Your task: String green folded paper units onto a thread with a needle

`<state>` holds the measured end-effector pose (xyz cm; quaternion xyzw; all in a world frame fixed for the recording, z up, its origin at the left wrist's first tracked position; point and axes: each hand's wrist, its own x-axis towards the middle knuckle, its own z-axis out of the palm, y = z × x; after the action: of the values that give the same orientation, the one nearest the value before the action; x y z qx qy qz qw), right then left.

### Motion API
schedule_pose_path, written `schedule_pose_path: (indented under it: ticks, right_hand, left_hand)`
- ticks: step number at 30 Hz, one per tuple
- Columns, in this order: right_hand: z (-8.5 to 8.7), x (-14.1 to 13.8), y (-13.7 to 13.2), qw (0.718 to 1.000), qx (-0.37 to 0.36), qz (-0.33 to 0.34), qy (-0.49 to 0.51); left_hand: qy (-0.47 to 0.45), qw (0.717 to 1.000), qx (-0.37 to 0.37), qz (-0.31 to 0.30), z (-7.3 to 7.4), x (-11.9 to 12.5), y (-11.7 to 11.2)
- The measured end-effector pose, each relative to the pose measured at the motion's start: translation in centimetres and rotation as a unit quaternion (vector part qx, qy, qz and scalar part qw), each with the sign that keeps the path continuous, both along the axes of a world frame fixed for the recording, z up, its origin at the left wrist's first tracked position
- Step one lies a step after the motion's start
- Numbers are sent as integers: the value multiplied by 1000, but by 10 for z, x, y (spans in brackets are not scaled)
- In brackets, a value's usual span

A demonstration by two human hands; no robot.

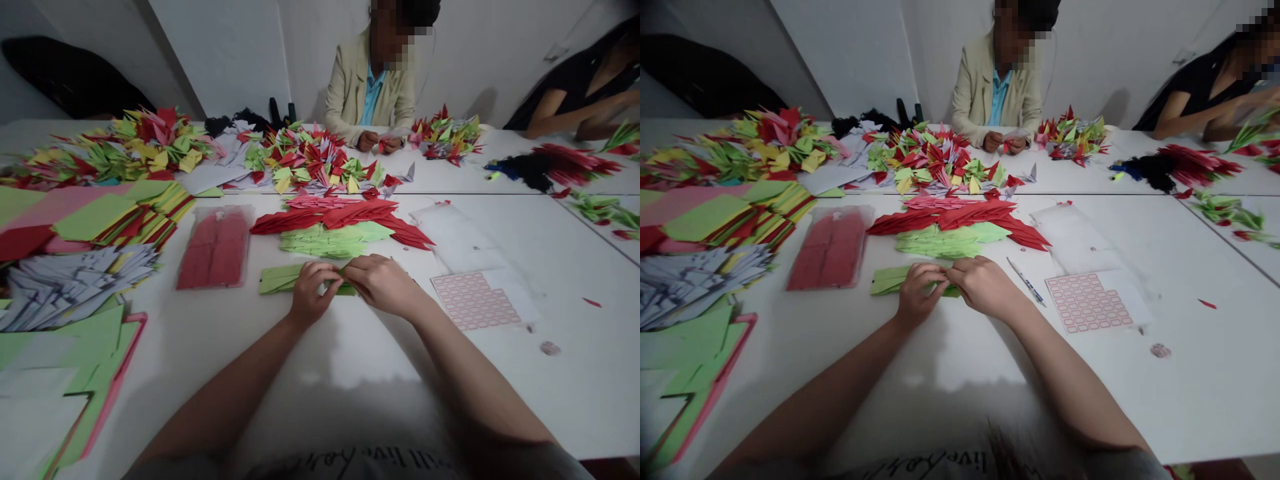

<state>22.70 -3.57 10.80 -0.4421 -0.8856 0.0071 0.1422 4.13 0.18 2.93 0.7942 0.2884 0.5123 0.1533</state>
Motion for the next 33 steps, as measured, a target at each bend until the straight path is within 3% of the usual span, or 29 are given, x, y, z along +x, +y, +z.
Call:
schedule_pose_path:
  ticks: [6, 21, 28, 33]
  right_hand:
    - [-4, -3, 2, 999, 11, 31, 16]
    - [1, 3, 2, 994, -10, 7, 107]
    - [-2, 1, 1, 996, 1, -9, 86]
    - [-2, 0, 1, 996, 2, -12, 91]
  left_hand:
    - [49, 999, 20, 2, 4, -5, -2]
    - [61, 998, 8, 25, 6, -3, -5]
    - [62, 997, 42, 30, 2, 0, -3]
    - [52, 998, 21, 29, 4, 0, -4]
